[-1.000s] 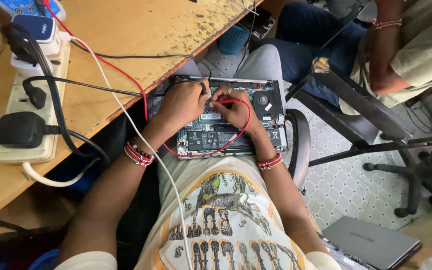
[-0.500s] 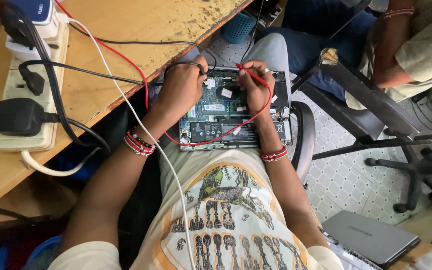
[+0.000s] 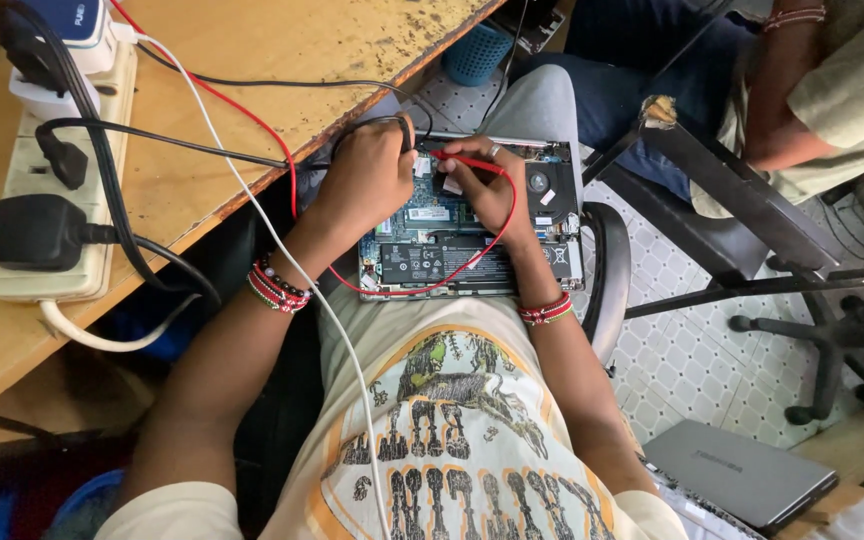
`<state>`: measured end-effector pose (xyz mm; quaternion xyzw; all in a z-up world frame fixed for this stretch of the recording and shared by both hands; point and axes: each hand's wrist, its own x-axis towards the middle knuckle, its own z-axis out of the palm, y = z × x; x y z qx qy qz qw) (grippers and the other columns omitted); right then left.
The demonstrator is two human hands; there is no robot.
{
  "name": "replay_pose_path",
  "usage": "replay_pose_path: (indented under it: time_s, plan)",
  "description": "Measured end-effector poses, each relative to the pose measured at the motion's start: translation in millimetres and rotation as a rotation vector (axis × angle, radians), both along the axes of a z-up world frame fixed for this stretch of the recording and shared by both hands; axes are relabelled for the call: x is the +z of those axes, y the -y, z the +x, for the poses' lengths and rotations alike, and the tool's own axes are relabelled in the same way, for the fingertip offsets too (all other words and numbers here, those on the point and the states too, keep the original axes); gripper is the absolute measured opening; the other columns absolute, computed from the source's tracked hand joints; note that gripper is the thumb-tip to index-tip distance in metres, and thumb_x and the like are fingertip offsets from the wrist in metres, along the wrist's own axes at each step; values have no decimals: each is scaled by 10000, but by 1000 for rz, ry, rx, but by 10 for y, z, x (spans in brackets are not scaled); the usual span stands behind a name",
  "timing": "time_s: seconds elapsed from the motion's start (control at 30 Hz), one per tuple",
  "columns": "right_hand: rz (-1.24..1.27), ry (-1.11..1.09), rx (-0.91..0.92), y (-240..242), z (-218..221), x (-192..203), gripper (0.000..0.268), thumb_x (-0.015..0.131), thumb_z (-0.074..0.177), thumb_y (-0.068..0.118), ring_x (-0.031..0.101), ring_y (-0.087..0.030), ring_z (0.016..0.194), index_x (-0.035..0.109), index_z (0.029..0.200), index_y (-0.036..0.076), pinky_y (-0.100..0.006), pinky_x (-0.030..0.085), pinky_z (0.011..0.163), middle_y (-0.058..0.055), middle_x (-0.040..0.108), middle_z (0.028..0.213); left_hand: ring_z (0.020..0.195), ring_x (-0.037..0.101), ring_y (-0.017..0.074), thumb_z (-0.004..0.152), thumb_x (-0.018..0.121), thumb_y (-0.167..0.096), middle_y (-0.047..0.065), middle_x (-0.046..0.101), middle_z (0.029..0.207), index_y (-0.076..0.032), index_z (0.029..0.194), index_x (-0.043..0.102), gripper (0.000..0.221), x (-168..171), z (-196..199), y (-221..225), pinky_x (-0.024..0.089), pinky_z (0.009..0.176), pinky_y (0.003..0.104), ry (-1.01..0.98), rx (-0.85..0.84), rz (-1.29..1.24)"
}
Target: Using a multimeter to test electrical components on a laptop motherboard for diagnostic purposes.
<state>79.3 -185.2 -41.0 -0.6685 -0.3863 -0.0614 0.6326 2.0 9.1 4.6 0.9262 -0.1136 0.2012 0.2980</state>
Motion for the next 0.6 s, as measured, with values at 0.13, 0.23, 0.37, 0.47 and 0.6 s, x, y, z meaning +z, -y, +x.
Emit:
replay_pose_path:
  time_s: [0.13,0.23,0.37,0.47,0.6]
  plan:
    - [-57,21,24,-9,-69,40,128,757,907,7,698,-195,728,766,1031,34,-314,541,729,-144,747,799,462,555,243,985,575,-31,148,576,586,62,864,628,162,-8,-17,11,393,460,265,-11,11,23]
    - [-94,52,43,4,-81,80,130,745,910,6,704,-228,741,768,1035,35,-334,536,768,-138,748,807,467,566,246,978,581,-34,144,575,584,59,865,629,155,44,-45,-4,391,457,268,-3,11,34]
    - [-101,99,63,13,-72,94,109,720,920,-14,690,-246,773,754,1020,15,-360,516,785,-149,738,832,562,641,344,986,576,-32,194,600,631,78,848,631,184,67,-23,-33,479,504,346,-8,35,42]
    - [-115,109,78,8,-103,105,106,729,912,-15,686,-245,781,758,1008,19,-365,512,789,-149,736,842,565,649,355,985,575,-27,202,610,636,80,836,639,195,58,-15,-42,483,496,349,1,44,34]
    - [-129,135,117,2,-129,144,121,725,911,-39,699,-314,794,759,1019,3,-405,515,798,-195,730,862,556,645,323,992,569,-31,197,605,627,87,832,634,209,54,-6,-40,484,505,323,0,41,42]
